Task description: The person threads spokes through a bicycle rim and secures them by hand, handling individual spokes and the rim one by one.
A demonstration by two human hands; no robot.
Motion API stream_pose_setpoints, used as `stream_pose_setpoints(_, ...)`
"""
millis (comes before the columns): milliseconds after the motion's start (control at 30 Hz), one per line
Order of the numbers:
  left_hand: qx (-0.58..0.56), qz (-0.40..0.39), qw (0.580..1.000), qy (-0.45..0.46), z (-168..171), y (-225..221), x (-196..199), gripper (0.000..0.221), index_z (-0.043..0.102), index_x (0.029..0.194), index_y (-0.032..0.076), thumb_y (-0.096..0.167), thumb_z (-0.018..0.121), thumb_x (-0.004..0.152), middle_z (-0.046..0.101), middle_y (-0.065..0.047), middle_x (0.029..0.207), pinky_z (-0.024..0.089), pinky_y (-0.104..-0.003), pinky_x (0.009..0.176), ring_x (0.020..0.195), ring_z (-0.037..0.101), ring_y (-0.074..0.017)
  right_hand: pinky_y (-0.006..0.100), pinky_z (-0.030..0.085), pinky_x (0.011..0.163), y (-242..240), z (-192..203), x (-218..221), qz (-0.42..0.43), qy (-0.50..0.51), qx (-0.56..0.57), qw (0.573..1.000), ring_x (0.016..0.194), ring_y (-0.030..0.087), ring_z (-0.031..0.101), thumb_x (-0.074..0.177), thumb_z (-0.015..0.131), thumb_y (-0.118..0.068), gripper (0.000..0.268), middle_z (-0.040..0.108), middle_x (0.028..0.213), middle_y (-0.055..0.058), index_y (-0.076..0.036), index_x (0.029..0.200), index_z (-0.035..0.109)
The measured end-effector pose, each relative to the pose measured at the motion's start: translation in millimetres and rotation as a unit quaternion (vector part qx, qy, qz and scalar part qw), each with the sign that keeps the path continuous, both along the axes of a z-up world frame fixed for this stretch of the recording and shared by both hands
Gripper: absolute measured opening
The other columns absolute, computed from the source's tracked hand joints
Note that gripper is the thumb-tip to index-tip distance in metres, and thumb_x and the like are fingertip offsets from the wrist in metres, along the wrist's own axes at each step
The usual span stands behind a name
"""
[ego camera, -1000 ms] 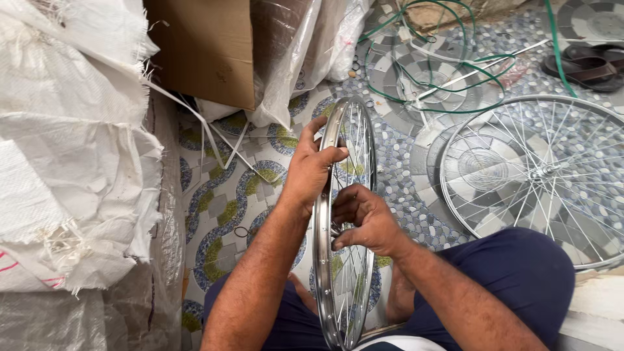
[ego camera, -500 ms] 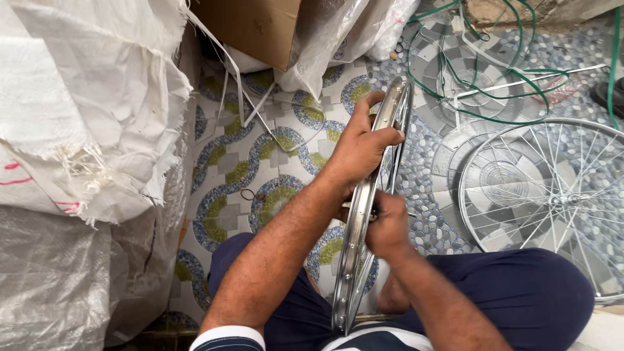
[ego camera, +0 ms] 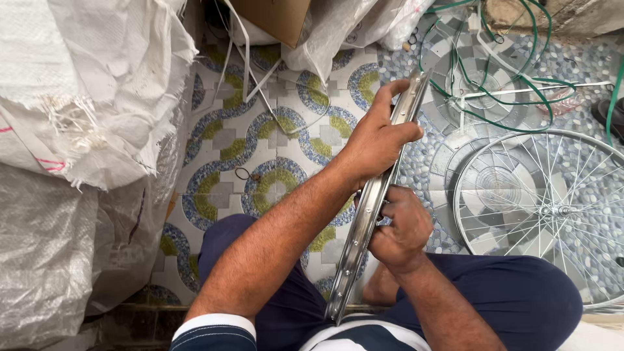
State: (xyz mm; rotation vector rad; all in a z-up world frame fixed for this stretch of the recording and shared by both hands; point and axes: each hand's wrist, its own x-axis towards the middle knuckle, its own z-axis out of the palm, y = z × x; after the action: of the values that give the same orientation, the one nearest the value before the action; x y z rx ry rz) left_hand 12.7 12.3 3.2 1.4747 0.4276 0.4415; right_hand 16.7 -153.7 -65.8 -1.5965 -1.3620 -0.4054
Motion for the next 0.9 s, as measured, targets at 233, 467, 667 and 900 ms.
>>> stream_pose_setpoints(233,0.015,0.001,0.999,-0.028,-2.1,-0.4,0.0,0.082,0.032,0.154,0.006,0.016,0.069,0.081,0.055,-0.02,0.136,0.047,-0.039,0.104,0.119,0.06,-0.0275,0.03,0.057,0.084,-24.9,-17.1,74.1,0.324,0.557,-0.196,0.739,0.096,0.016,0.065,0.088,0.081,-0.009,0.027,0.067,0.105,0.006,-0.001,0.104,0.061)
stream_pose_setpoints(467,-0.01,0.031,0.999,-0.027,-0.5,-6.7,4.5,0.081,0.035,0.153,0.008,0.018,0.07,0.08,0.063,-0.021,0.127,0.05,-0.04,0.1,0.114,0.064,-0.0292,0.027,0.06,0.068,-2.2,-32.7,-2.2,0.075,0.362,-0.076,0.926,0.077,0.015,0.072,0.084,0.079,0.0,0.031,0.074,0.093,0.005,-0.002,0.11,0.063)
stream_pose_setpoints(667,0.005,0.003,1.0,-0.019,-4.9,-6.4,0.5,0.08,0.034,0.154,0.011,0.017,0.068,0.082,0.058,-0.021,0.137,0.048,-0.041,0.104,0.122,0.061,-0.0302,0.033,0.059,0.084,7.9,31.3,59.6,0.297,0.462,-0.272,0.79,0.094,0.02,0.073,0.083,0.077,-0.003,0.031,0.076,0.104,0.01,0.001,0.113,0.068)
stream_pose_setpoints(900,-0.006,0.001,1.0,-0.013,-1.3,-8.7,2.3,0.079,0.033,0.153,0.01,0.017,0.066,0.081,0.059,-0.021,0.139,0.05,-0.042,0.103,0.119,0.064,-0.0317,0.037,0.057,0.071,-5.1,20.1,7.3,-0.069,0.139,-0.248,0.956,0.078,0.026,0.074,0.074,0.098,-0.016,0.033,0.076,0.088,0.012,-0.005,0.091,0.073)
